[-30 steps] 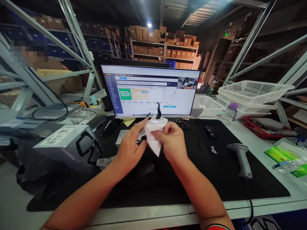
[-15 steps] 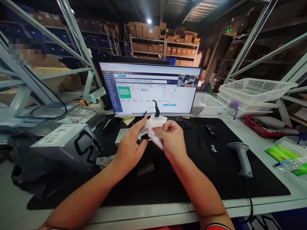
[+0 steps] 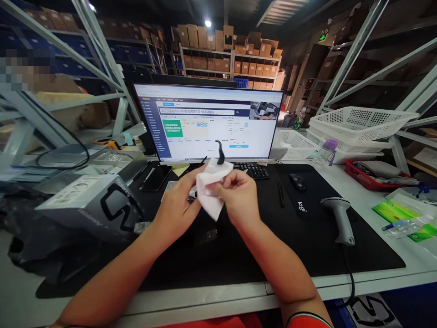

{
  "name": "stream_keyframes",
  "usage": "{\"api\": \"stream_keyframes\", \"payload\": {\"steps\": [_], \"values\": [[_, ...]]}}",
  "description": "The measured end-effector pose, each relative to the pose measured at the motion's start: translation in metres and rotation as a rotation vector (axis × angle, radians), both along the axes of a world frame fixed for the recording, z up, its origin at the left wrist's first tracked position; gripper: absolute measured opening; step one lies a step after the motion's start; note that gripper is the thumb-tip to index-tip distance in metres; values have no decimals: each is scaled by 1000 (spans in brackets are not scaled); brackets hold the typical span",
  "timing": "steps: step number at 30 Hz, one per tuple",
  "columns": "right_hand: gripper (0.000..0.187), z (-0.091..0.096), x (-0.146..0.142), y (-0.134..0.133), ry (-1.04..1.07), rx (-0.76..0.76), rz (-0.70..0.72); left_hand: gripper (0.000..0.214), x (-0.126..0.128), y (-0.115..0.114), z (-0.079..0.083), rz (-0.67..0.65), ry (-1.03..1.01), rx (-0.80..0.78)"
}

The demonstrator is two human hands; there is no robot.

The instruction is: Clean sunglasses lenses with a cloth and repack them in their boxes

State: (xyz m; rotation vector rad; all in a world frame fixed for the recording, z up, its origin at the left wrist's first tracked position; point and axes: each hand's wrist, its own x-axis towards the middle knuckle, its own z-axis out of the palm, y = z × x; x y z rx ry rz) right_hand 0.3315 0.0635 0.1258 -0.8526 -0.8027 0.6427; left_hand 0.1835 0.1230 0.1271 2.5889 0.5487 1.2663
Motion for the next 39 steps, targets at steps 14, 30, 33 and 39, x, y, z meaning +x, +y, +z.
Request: {"api": "stream_keyframes", "payload": {"steps": [14,30,33,39], "values": [[36,-19,-31,0,-193,6,-209,56,4,4,-6,116,-84,-72],[53,15,50,-14,-156,-171,287,32,-11,21,12,162,-231,176],[48,27,79,-42,-437,-250,168,33,-15,24,14,161,-229,187],[40,27,65,-48,-490,238,-707,38,-16,22,12,42,-20,178]]}}
